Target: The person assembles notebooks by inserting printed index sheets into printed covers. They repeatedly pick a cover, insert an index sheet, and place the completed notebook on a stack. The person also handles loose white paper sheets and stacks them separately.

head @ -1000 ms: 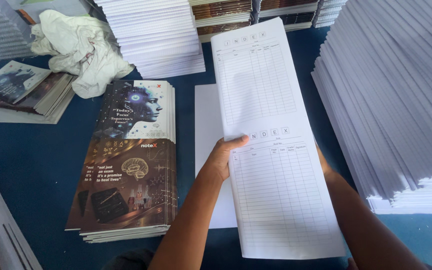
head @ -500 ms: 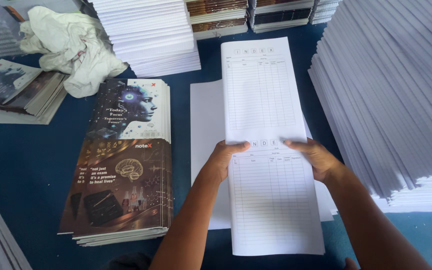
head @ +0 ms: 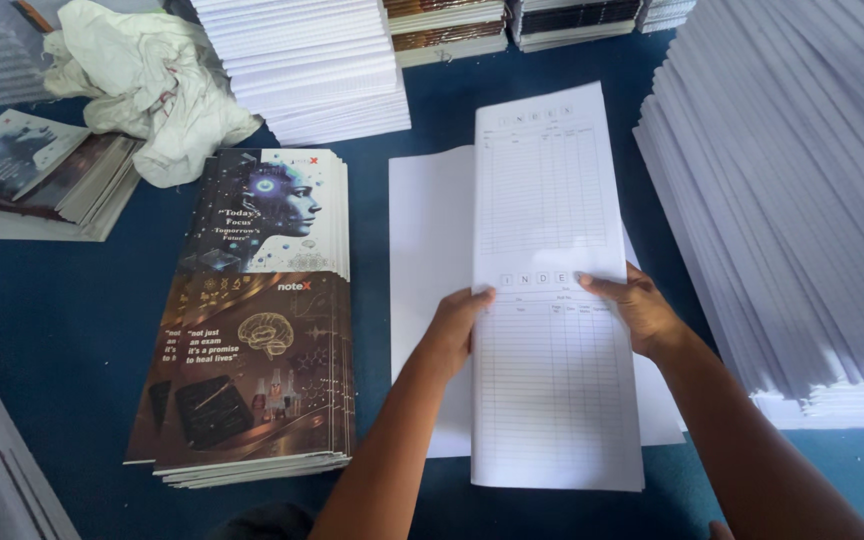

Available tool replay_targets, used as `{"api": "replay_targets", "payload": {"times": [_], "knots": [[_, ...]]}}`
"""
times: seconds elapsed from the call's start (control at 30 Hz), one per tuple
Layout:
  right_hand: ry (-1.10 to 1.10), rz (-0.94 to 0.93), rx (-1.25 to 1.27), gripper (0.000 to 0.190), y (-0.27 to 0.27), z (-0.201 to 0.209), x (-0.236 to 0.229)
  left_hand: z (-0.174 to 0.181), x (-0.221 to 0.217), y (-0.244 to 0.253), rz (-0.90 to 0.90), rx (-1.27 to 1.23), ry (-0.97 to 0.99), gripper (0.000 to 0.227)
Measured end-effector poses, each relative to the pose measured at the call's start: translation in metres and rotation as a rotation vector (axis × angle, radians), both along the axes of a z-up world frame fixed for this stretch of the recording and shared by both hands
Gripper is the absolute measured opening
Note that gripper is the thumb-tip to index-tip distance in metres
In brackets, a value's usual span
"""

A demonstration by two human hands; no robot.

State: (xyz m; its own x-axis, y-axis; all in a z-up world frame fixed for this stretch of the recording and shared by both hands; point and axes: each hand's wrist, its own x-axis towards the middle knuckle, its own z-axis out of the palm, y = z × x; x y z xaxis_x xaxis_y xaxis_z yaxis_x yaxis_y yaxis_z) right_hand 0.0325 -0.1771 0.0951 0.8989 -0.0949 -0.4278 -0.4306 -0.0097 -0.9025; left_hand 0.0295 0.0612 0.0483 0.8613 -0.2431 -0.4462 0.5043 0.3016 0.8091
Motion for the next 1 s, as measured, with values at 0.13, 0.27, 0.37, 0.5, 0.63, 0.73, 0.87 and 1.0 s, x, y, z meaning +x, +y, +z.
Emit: {"api": "replay_targets", "payload": {"times": [0.13,0.27,0.37,0.5,0.63,0.73,0.87,1.0], "knots": [[0.081,0.015,-0.073,0.080,0.001,-0.012,0.001,-0.022,-0.019,0.002,-0.031,0.083,0.083,0.048],[0.194,0.075,-0.074,0.075,-0.001,-0.030,0.000,-0.050,-0.025,-0.001,-0.029,0.165,0.117,0.040],[0.351,0.037,-0.050,0.069,-0.003,-0.042,0.002,-0.069,-0.024,-0.012,0.039,0.284,0.069,0.035],[0.385,0.058,-0.057,0.067,-0.002,-0.045,0.005,-0.081,-0.023,-0.019,0.137,0.455,-0.049,0.029],[0.400,0.070,0.015,0.071,-0.011,-0.044,-0.003,-0.088,-0.022,-0.023,0.154,0.498,-0.017,0.026],[0.406,0.103,0.047,0.072,-0.013,-0.046,-0.013,-0.090,-0.020,-0.021,0.164,0.379,-0.020,0.026],[0.335,0.151,0.035,0.071,-0.010,-0.043,-0.018,-0.089,-0.018,-0.021,0.180,0.370,-0.034,0.025],[0.205,0.174,-0.197,0.068,-0.003,-0.032,-0.020,-0.085,-0.019,-0.019,0.176,0.379,-0.082,0.024]]}}
